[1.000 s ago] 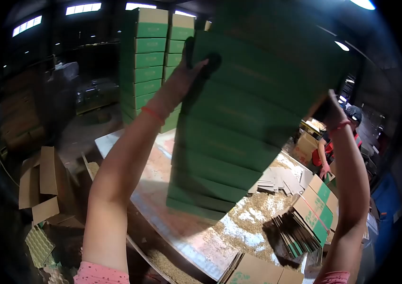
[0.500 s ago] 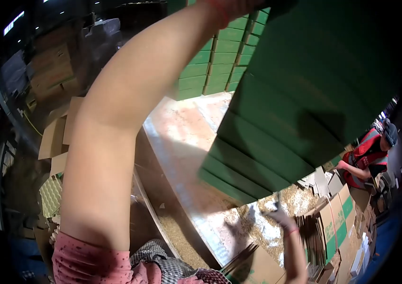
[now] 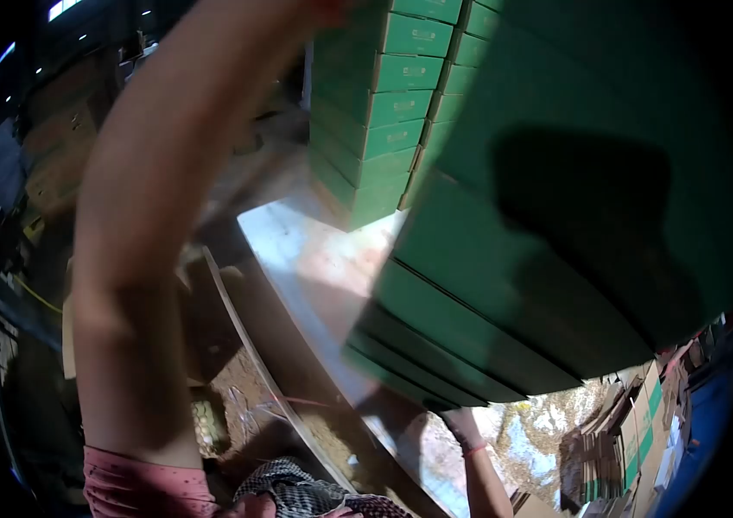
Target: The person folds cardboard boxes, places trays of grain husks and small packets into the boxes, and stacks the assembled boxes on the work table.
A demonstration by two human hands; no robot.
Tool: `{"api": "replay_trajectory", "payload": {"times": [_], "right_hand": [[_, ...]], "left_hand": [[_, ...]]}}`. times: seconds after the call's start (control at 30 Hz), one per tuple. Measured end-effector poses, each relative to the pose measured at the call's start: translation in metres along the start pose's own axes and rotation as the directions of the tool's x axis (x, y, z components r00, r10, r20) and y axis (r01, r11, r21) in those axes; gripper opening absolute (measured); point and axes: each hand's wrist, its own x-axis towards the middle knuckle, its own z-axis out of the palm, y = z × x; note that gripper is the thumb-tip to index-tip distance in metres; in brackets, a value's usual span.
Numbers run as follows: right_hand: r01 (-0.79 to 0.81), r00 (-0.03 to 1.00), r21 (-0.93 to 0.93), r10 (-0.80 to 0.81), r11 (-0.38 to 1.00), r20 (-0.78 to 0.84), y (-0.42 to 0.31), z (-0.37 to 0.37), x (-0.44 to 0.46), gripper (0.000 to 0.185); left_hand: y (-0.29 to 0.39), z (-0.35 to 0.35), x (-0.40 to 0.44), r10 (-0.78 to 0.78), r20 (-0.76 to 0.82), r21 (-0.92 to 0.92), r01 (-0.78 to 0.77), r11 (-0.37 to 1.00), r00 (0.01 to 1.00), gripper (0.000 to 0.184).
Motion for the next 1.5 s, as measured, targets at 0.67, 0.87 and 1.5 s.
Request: {"api": "replay_trajectory", "payload": {"times": [0.67, 0.87, 1.5], "right_hand": [[-0.413, 0.859, 0.155, 0.440, 0.897, -0.262, -0.139, 0.383, 0.319, 0.116], [-0.485, 0.864, 0.021, 0.483, 0.874, -0.141, -0.155, 0.374, 0.357, 0.114], [-0.516, 0.786, 0.111, 0.522, 0.849, -0.331, 0.011, 0.009, -0.153, 0.057]], "left_hand": [[-0.201, -0.135, -0.090, -0.414, -0.313, 0.188, 0.483, 0.855, 0.855, 0.042], [-0.223, -0.143, -0.085, -0.212, -0.205, 0.403, 0.280, 0.871, 0.956, 0.041], [-0.148, 0.174, -0.233, 0.070, -0.078, 0.394, -0.034, 0.919, 0.994, 0.058]]}}
